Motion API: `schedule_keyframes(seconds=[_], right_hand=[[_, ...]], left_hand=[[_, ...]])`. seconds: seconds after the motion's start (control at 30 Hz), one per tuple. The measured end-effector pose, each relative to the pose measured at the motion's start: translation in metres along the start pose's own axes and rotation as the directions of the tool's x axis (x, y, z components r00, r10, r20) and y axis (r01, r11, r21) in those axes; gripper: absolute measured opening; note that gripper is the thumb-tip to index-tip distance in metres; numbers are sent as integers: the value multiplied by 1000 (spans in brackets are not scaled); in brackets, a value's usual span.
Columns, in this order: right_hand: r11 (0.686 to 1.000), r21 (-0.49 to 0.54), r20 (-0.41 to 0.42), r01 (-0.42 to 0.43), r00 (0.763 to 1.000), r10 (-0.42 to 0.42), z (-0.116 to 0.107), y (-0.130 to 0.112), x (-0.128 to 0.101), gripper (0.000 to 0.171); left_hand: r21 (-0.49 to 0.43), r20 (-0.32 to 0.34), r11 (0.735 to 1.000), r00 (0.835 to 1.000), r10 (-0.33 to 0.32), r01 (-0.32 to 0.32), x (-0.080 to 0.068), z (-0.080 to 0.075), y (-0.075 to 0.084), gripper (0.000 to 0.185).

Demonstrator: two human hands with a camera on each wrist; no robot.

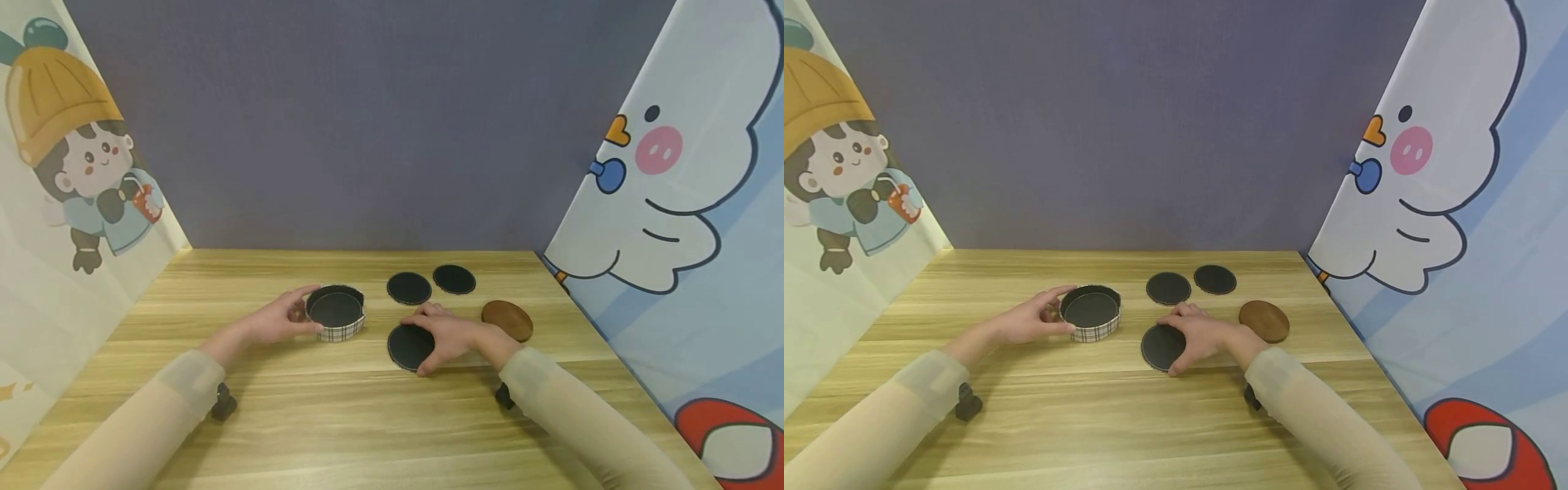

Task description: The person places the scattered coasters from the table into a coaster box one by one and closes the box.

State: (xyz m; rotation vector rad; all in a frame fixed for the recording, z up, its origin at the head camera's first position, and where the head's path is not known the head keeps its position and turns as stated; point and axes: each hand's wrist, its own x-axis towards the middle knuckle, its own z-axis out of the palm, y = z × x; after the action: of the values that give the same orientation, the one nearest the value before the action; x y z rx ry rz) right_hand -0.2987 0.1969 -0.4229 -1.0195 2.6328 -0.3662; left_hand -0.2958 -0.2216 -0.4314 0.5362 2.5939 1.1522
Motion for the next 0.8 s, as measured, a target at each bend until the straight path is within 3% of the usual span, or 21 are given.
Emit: schedule_keyframes(seconds=[0.8], right_hand=[[999,34,-61,-3,998,5,3,1,1,102]], left_hand=[[23,-4,1000,1000,8,-8,1,0,-2,105]])
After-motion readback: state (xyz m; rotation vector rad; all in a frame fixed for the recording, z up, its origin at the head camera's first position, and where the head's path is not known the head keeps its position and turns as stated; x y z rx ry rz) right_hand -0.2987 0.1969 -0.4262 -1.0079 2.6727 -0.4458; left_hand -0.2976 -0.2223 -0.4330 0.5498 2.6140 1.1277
